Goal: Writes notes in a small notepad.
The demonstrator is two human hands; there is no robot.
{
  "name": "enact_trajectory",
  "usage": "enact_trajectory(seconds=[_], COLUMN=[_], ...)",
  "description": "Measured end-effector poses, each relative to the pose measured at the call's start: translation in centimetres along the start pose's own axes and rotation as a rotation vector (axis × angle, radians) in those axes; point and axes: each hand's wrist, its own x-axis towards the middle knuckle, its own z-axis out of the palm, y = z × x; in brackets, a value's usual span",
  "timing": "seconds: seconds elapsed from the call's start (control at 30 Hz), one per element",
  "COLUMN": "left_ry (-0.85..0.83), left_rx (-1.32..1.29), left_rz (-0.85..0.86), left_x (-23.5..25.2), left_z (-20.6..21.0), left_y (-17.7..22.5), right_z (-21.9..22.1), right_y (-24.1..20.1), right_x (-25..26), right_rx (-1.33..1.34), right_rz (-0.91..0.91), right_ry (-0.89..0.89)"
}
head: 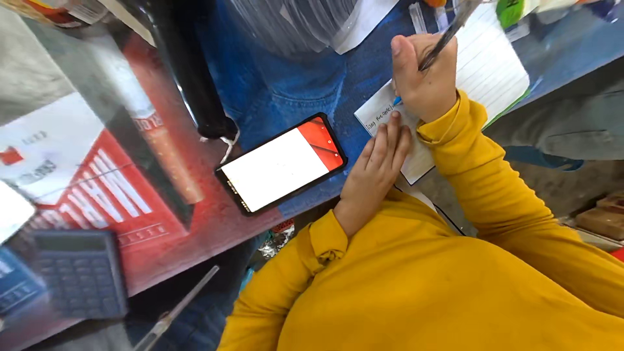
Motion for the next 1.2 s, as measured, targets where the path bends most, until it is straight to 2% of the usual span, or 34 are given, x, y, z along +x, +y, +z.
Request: enact_trajectory(seconds=[0.4, 0.67, 0.87, 1.2], left_ry=[-0.015, -0.005, -0.009, -0.004], left_rx=[-0.054, -0.047, -0.059, -0.04], left_rz=[0.014, 0.02, 0.013, 0.002], left_x=[-0.19, -0.26, -0.24, -0.14], left_z=[-0.09, 0.04, -0.1, -0.05], left_y=[-0.21, -0.24, -0.19, -0.08], right_z=[0.0, -0.17, -0.29, -0.44], right_y=[0.1, 0.04, -0.05, 0.28], right_x=[-0.11, -0.08, -0.04, -0.15], right_rx=[0.0, -0.051, -0.015, -0.063], right_rz=[0.045, 0.022, 0.076, 0.054], right_ry=[0.069, 0.039, 0.021, 0.06])
